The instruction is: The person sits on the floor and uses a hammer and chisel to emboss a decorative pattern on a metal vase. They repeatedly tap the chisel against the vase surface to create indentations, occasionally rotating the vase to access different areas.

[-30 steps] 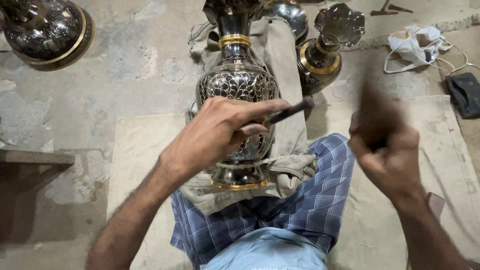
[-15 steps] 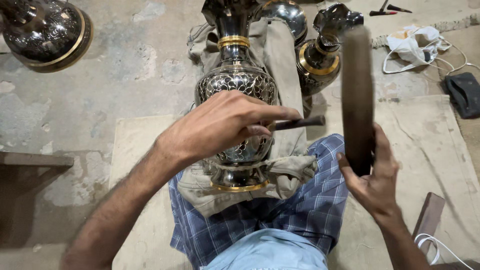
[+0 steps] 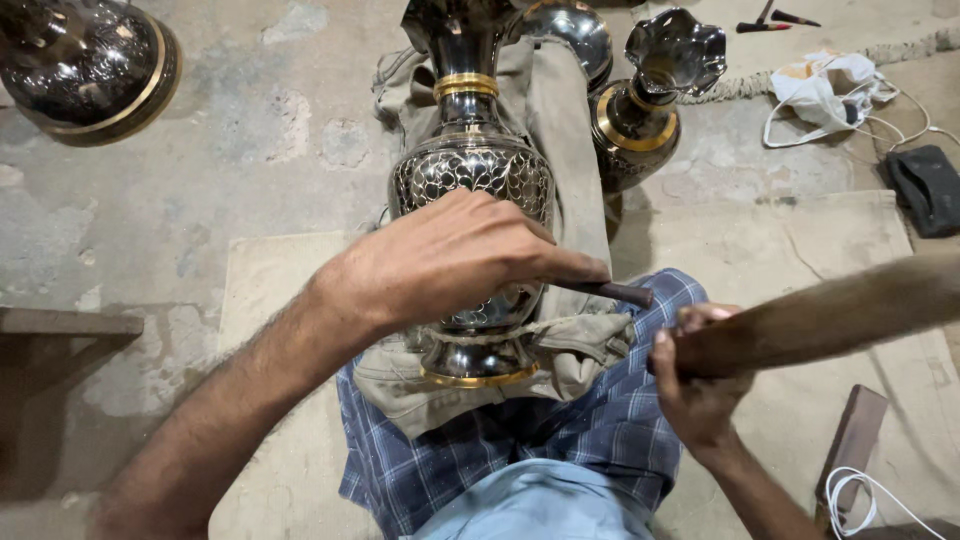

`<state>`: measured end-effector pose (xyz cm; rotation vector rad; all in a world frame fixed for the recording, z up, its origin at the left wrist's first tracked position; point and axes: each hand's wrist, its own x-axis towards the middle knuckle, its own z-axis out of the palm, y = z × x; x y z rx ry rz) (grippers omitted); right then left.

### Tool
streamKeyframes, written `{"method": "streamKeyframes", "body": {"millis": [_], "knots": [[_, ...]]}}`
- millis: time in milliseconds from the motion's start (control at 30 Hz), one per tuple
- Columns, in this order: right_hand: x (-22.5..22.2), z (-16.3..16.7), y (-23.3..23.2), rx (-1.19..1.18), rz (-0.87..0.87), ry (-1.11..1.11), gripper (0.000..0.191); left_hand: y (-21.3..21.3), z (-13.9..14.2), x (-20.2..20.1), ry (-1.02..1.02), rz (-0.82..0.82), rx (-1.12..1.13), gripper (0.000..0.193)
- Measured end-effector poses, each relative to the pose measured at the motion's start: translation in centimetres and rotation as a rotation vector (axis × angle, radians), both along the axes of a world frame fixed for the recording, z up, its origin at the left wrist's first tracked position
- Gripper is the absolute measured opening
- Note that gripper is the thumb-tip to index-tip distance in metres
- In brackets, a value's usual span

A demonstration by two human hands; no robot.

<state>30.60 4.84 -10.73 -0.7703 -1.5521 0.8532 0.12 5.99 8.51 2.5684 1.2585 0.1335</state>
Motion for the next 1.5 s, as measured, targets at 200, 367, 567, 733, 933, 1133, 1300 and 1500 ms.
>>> {"method": "streamKeyframes", "body": {"millis": [200, 367, 567, 733, 933, 1133, 1300, 1500], "knots": [[0.9, -0.8, 0.8, 0.089, -0.033, -0.169, 0.049, -0.2, -0.7, -0.2, -0.023, 0.098, -0.022, 0.041], [2.5, -0.5, 2.4, -0.055, -0.030, -0.228, 0.049, -0.9, -1.8, -0.4, -0.164, 0.218, -0.051, 0.038], [2.8, 4.4, 4.6, 0.085, -0.106, -0.555, 0.066, -1.6, -2.7, -0.8, -0.198, 0.364, -0.031, 0.044], [1.5, 10.3, 6.2, 0.122, 0.109, -0.495, 0.072, -2.5, -3.1, -0.7, -0.430, 0.396, 0.047, 0.040], [0.6, 14.9, 8.0, 0.234, 0.075, -0.597, 0.077, -3.6, -4.1, -0.9, -0.583, 0.526, 0.061, 0.047], [1.3, 17.1, 8.4, 0.330, 0.020, -0.779, 0.066, -3.7, -5.0, -1.2, -0.644, 0.506, 0.129, 0.047], [0.2, 19.4, 9.0, 0.549, 0.084, -1.020, 0.071, -3.9, -5.2, -1.0, -0.653, 0.528, 0.063, 0.042], [-1.9, 20.3, 8.8, 0.347, -0.050, -0.945, 0.055, -4.1, -5.5, -0.8, -0.673, 0.550, 0.149, 0.047]]}}
